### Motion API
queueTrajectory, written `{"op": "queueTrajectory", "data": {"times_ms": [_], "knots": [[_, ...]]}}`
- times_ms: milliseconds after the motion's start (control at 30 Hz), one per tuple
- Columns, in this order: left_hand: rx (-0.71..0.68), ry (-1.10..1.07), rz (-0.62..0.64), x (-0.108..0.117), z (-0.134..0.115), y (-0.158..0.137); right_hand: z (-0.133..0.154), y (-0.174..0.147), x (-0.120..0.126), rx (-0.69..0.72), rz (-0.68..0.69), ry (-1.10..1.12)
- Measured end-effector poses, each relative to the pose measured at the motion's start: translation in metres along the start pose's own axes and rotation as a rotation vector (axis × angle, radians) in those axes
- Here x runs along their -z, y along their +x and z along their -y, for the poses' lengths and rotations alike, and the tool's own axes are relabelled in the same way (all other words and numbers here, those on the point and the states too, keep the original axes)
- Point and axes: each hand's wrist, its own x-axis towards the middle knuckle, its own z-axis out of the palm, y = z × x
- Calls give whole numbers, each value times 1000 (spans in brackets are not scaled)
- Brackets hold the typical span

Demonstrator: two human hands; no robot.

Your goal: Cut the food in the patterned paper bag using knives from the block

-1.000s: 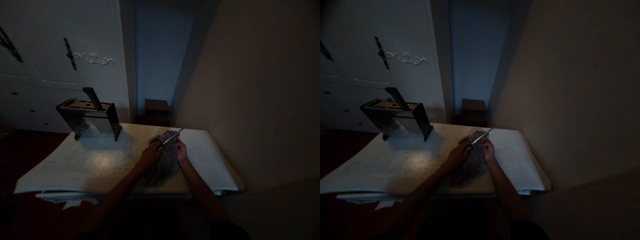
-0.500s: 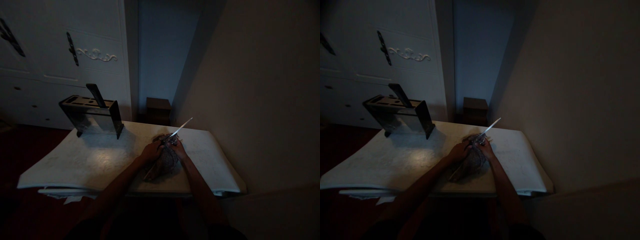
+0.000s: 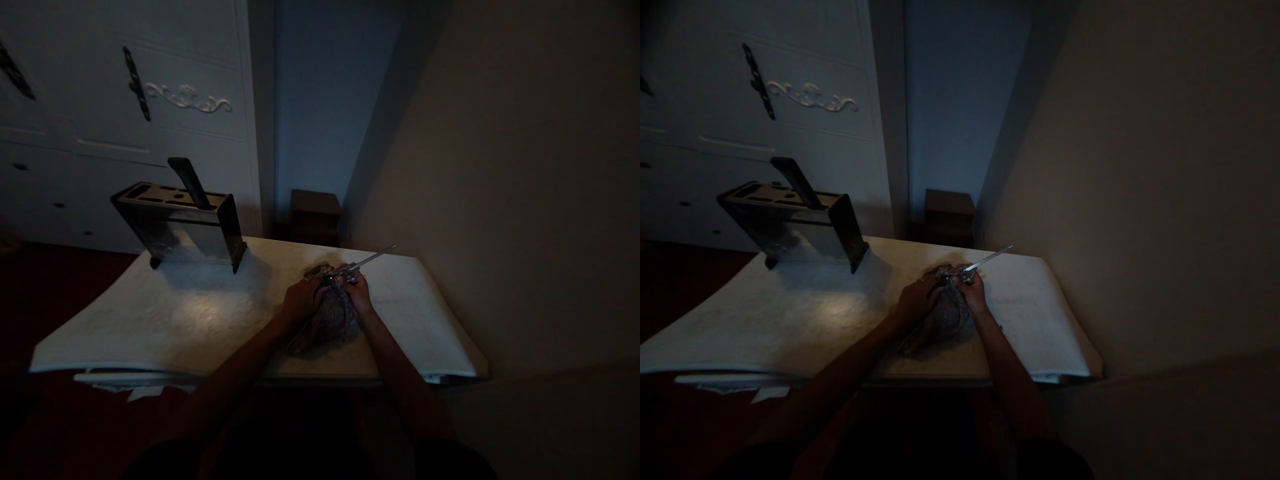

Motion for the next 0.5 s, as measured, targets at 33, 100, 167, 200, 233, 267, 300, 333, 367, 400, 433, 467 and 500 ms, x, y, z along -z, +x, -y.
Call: {"op": "queueTrajectory", "data": {"times_ms": [33,100,167,200,233,267,300,333,367,400,433,467,500], "knots": [[-3,-11,-14,0,1,0,0,-1,-1,1,-6,7],[2,-26,-41,1,2,0,1,-2,-2,-2,-22,24],[19,-24,-68,1,3,0,1,-4,-4,-7,-32,34],[27,-20,-81,1,3,-1,1,-4,-4,-8,-32,34],[29,-19,-89,1,4,-1,1,-4,-4,-6,-32,31],[26,-19,-95,0,4,-1,1,-4,-4,-5,-34,28],[22,-22,-94,0,4,-2,0,-4,-4,-4,-36,24],[18,-26,-90,0,3,-2,0,-4,-4,-2,-41,21],[16,-28,-85,-1,3,-2,0,-4,-3,0,-45,20],[17,-31,-80,0,2,-2,-1,-3,-3,2,-45,21],[20,-35,-74,0,1,-2,-1,-3,-3,1,-41,25],[24,-40,-69,0,0,-2,0,-3,-2,-3,-36,34],[29,-45,-64,1,-1,-2,0,-3,-2,-10,-36,47]]}}
